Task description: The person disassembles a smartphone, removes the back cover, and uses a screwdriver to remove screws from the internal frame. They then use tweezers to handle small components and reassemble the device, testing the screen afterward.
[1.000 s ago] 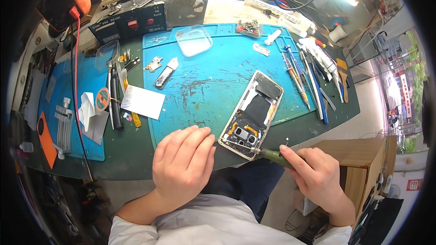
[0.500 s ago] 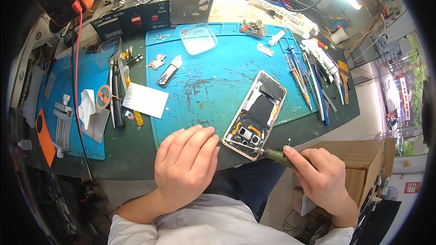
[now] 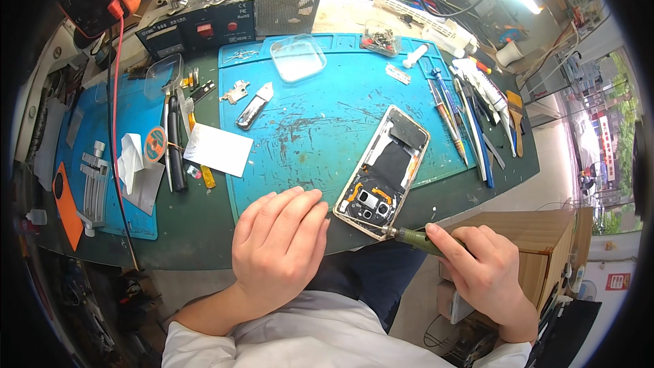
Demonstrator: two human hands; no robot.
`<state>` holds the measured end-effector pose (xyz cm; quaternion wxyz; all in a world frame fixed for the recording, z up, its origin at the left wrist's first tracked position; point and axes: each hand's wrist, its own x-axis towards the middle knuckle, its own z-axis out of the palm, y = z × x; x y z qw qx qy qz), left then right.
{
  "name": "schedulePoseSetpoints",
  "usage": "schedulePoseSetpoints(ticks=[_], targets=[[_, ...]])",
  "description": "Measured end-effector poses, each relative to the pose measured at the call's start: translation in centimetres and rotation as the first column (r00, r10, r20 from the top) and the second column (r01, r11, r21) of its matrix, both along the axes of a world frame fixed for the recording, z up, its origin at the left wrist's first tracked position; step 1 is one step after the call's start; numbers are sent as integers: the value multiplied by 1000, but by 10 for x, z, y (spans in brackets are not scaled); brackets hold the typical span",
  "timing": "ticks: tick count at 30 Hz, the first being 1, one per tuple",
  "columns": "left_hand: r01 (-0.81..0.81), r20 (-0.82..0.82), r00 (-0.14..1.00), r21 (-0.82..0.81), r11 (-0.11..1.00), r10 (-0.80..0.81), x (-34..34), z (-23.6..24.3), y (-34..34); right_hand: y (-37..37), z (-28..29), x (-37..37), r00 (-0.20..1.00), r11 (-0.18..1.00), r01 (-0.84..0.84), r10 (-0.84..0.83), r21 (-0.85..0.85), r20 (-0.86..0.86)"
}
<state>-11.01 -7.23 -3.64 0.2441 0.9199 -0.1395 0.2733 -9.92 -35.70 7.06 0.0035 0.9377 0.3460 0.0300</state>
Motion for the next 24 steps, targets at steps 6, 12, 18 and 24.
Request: schedulePoseSetpoints(ticks=[6,12,18,24], targets=[[-1,2,1000,1,1000,1,0,1,0,-2,-2,-1,1000,1000,2,-2,7,-6],[-3,7,1000,1,1000,3,1,1,0,-6,-10,-3,1000,999,-3,3,50,-12],[-11,13,1000,8,1000,11,0,-1,-1,-4,-9,-5,996,999,20,-17,38,-90],[-1,22,1000,19,1000,1,0,-2,-1,-8,-13,-6,999,998,5,-3,61,-33]])
